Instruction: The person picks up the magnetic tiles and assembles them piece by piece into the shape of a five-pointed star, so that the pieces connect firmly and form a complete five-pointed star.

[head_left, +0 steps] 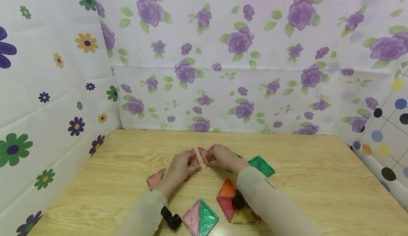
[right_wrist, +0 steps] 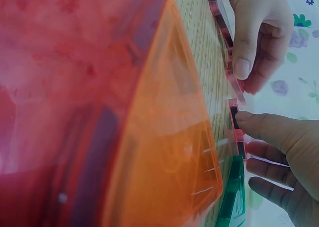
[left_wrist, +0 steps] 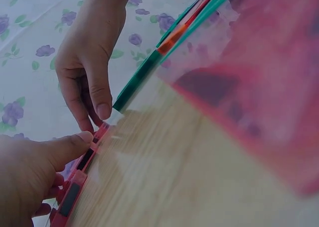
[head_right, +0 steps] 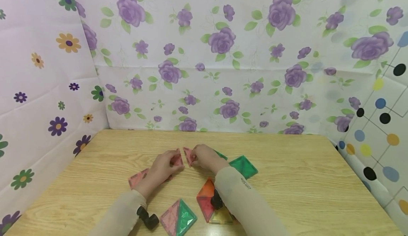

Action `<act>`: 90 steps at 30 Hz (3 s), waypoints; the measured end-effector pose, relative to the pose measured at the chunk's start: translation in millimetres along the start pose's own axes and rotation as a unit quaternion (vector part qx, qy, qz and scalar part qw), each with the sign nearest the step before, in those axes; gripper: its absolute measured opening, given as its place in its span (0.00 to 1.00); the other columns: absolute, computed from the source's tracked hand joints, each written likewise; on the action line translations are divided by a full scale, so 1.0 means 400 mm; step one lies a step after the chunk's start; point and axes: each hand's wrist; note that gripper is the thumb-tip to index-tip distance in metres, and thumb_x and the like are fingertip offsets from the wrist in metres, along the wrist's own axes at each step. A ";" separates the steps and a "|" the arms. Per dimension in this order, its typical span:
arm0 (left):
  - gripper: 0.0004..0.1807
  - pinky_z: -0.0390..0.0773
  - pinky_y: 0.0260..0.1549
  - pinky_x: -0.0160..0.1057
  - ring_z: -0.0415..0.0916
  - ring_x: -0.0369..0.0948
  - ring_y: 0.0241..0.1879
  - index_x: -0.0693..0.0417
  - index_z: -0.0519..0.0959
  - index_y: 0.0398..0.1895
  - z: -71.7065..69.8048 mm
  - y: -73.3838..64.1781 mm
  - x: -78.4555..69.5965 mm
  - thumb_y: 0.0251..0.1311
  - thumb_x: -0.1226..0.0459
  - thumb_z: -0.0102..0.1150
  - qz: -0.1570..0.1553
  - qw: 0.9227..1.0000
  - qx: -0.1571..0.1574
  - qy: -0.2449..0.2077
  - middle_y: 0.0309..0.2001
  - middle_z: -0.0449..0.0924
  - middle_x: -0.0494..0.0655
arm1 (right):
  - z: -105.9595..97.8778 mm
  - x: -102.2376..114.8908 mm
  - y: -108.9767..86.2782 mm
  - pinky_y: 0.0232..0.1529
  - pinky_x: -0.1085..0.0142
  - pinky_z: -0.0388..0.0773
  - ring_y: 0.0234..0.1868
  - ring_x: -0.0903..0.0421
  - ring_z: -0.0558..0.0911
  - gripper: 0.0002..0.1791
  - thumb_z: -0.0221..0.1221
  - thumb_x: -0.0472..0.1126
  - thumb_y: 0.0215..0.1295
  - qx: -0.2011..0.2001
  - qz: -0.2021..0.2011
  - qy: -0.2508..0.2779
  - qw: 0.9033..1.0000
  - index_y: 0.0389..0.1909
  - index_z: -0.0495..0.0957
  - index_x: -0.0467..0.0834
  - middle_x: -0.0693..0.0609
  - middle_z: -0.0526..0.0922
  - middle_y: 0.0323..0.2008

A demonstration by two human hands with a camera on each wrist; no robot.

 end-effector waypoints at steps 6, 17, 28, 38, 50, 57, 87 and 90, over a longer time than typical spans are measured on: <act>0.30 0.77 0.53 0.49 0.77 0.52 0.55 0.56 0.78 0.56 0.011 0.003 -0.014 0.53 0.51 0.69 0.032 0.999 -0.009 0.008 0.57 0.79 0.54 | 0.001 0.001 -0.004 0.57 0.57 0.76 0.54 0.46 0.79 0.13 0.67 0.41 0.58 -0.004 -0.012 -0.012 1.000 0.44 0.85 0.42 0.44 0.81 0.51; 0.28 0.78 0.52 0.48 0.78 0.51 0.52 0.56 0.79 0.54 0.023 0.002 -0.014 0.51 0.51 0.70 0.049 0.998 -0.022 0.022 0.55 0.80 0.53 | -0.003 0.009 -0.006 0.55 0.58 0.77 0.51 0.49 0.80 0.07 0.65 0.41 0.60 0.000 -0.022 -0.037 0.999 0.37 0.84 0.43 0.46 0.83 0.47; 0.30 0.74 0.57 0.52 0.73 0.54 0.57 0.56 0.79 0.55 0.012 -0.004 -0.031 0.51 0.52 0.71 0.046 0.998 -0.025 0.018 0.57 0.77 0.55 | -0.020 0.017 -0.010 0.56 0.58 0.76 0.51 0.50 0.81 0.14 0.64 0.42 0.62 0.016 -0.004 -0.021 1.000 0.47 0.83 0.41 0.46 0.83 0.48; 0.27 0.75 0.54 0.52 0.75 0.53 0.53 0.56 0.80 0.52 -0.027 -0.006 -0.050 0.48 0.56 0.73 0.060 0.996 -0.058 0.033 0.52 0.79 0.54 | -0.051 0.044 -0.030 0.60 0.54 0.74 0.57 0.45 0.78 0.18 0.64 0.42 0.62 0.004 0.003 0.007 1.000 0.51 0.81 0.39 0.43 0.81 0.53; 0.27 0.75 0.55 0.54 0.76 0.52 0.53 0.55 0.79 0.53 -0.075 -0.021 -0.070 0.49 0.56 0.72 0.078 0.994 -0.067 0.047 0.52 0.80 0.53 | -0.065 0.069 -0.046 0.59 0.53 0.75 0.58 0.46 0.78 0.19 0.63 0.42 0.63 -0.010 -0.003 0.004 1.000 0.54 0.80 0.41 0.44 0.80 0.56; 0.27 0.76 0.54 0.53 0.77 0.53 0.53 0.54 0.79 0.53 -0.102 -0.036 -0.075 0.48 0.57 0.73 0.088 0.993 -0.068 0.043 0.51 0.80 0.53 | -0.068 0.079 -0.057 0.58 0.54 0.76 0.57 0.46 0.79 0.20 0.62 0.43 0.64 -0.028 -0.017 0.011 0.999 0.54 0.79 0.40 0.45 0.81 0.54; 0.30 0.78 0.47 0.48 0.77 0.46 0.43 0.56 0.78 0.54 -0.178 -0.178 0.063 0.46 0.59 0.74 0.093 0.993 -0.017 0.072 0.50 0.80 0.52 | 0.042 0.149 -0.069 0.59 0.62 0.75 0.60 0.54 0.77 0.19 0.57 0.49 0.68 0.016 -0.093 -0.027 0.995 0.57 0.78 0.48 0.52 0.79 0.58; 0.31 0.75 0.55 0.55 0.75 0.53 0.54 0.55 0.76 0.57 -0.186 -0.192 0.077 0.46 0.58 0.73 0.103 0.991 0.004 0.083 0.55 0.78 0.54 | 0.048 0.152 -0.071 0.60 0.61 0.74 0.61 0.54 0.75 0.19 0.55 0.50 0.69 0.021 -0.093 -0.038 0.995 0.58 0.78 0.50 0.51 0.77 0.60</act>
Point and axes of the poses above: each hand's wrist, its own y-axis towards the middle knuckle, its own z-axis out of the palm, x = y × z
